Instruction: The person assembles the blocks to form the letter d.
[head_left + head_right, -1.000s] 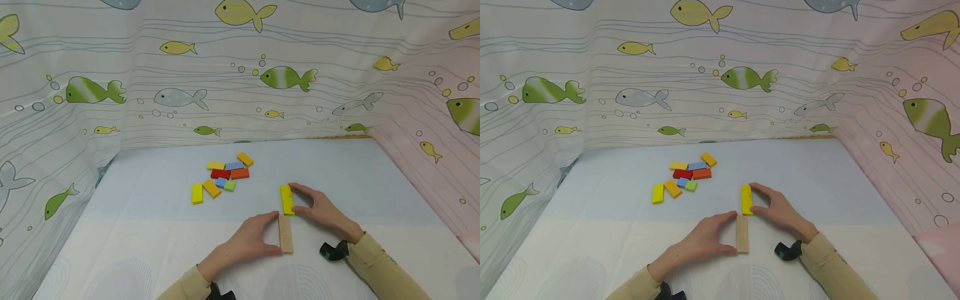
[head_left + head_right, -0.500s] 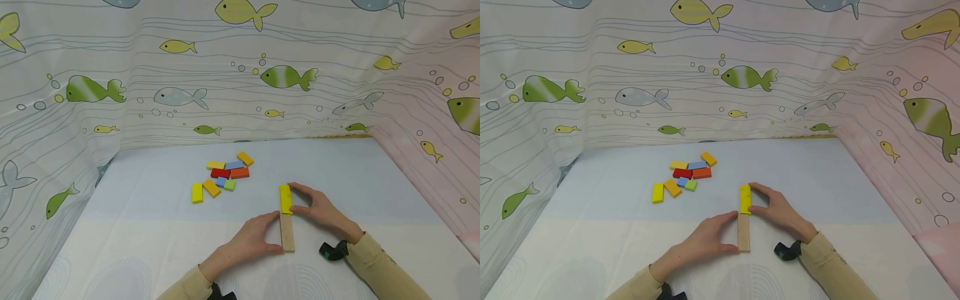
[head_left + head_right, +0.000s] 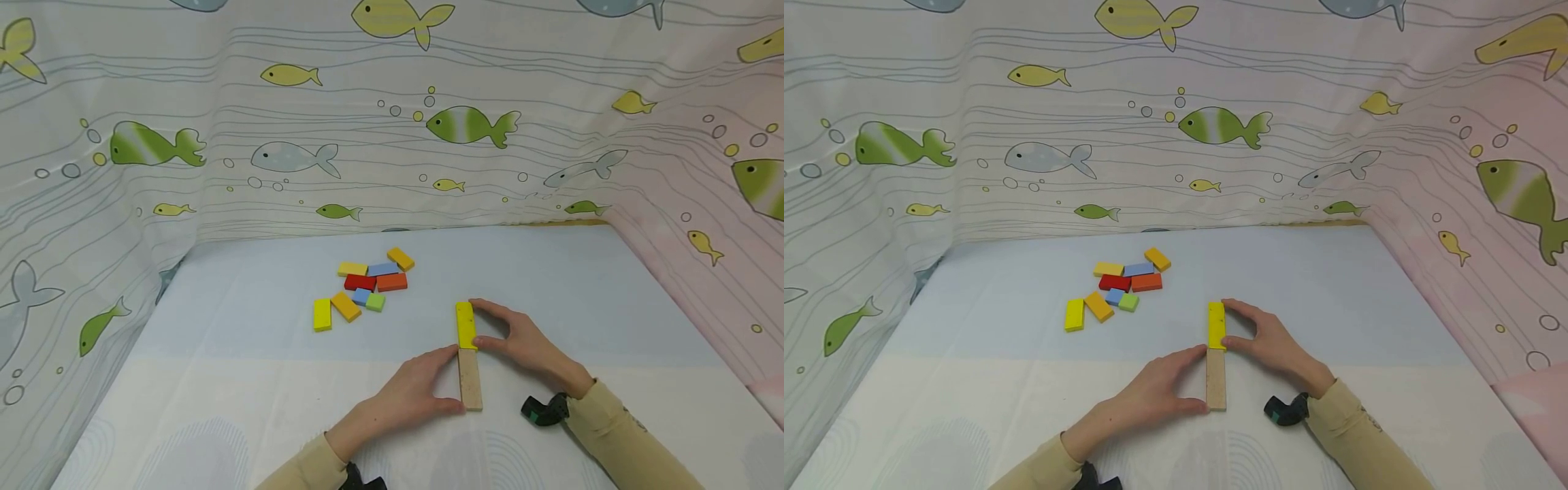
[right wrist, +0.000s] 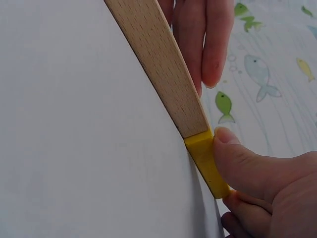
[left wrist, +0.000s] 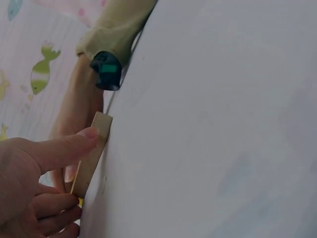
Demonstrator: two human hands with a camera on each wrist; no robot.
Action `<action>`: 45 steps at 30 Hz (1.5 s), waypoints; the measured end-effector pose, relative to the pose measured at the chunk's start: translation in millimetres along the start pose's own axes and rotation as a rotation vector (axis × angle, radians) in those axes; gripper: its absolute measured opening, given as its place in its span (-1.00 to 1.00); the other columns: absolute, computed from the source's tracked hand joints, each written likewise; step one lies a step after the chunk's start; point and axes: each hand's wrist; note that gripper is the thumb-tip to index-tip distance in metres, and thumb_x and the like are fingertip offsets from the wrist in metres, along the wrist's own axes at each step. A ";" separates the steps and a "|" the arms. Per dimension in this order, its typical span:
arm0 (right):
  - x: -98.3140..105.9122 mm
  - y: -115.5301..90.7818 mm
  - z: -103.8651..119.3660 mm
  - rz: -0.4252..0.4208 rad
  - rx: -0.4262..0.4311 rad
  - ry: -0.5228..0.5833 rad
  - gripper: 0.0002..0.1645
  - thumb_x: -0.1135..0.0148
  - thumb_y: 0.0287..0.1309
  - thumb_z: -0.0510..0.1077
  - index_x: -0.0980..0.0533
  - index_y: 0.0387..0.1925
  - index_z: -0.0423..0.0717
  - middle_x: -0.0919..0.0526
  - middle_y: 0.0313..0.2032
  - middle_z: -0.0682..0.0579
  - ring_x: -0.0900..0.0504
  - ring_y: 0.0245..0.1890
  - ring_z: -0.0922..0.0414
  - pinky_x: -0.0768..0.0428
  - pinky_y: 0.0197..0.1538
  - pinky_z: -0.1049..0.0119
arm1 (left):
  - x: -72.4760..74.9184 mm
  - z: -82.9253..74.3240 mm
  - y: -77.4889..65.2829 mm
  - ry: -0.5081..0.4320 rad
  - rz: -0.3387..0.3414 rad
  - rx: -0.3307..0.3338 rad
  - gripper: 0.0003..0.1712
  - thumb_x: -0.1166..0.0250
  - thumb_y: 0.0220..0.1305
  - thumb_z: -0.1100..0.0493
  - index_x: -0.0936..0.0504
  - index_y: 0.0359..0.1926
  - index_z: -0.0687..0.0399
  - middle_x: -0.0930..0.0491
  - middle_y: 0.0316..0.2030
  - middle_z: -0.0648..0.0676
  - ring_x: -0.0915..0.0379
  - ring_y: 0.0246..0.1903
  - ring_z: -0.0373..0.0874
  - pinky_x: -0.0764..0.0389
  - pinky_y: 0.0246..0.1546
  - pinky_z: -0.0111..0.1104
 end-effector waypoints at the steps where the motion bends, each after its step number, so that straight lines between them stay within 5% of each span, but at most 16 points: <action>1: -0.1 0.1 -0.2 0.002 0.001 -0.002 -0.09 -0.44 0.12 0.12 -0.30 0.46 0.05 -0.33 0.45 -0.04 -0.21 0.48 -0.13 -0.17 0.46 -0.21 | 0.0 -0.1 -0.2 0.000 0.000 -0.002 -0.02 -0.47 0.16 -0.12 -0.24 0.49 0.05 -0.35 0.42 -0.01 -0.28 0.40 -0.09 -0.37 0.39 -0.15; 45: -0.8 0.5 -7.1 -0.005 0.063 -0.011 -0.19 -0.41 0.16 0.13 -0.36 0.41 0.12 -0.37 0.43 0.08 -0.24 0.47 -0.09 -0.20 0.44 -0.21 | -0.6 -1.9 -0.7 0.074 0.073 0.004 0.01 -0.34 0.27 -0.21 -0.08 0.56 0.04 -0.17 0.51 0.03 -0.15 0.47 -0.08 -0.30 0.43 -0.13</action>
Point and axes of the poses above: each hand's wrist, its own y-axis towards the middle knuckle, its own x-axis out of the back of the hand, z = x × y
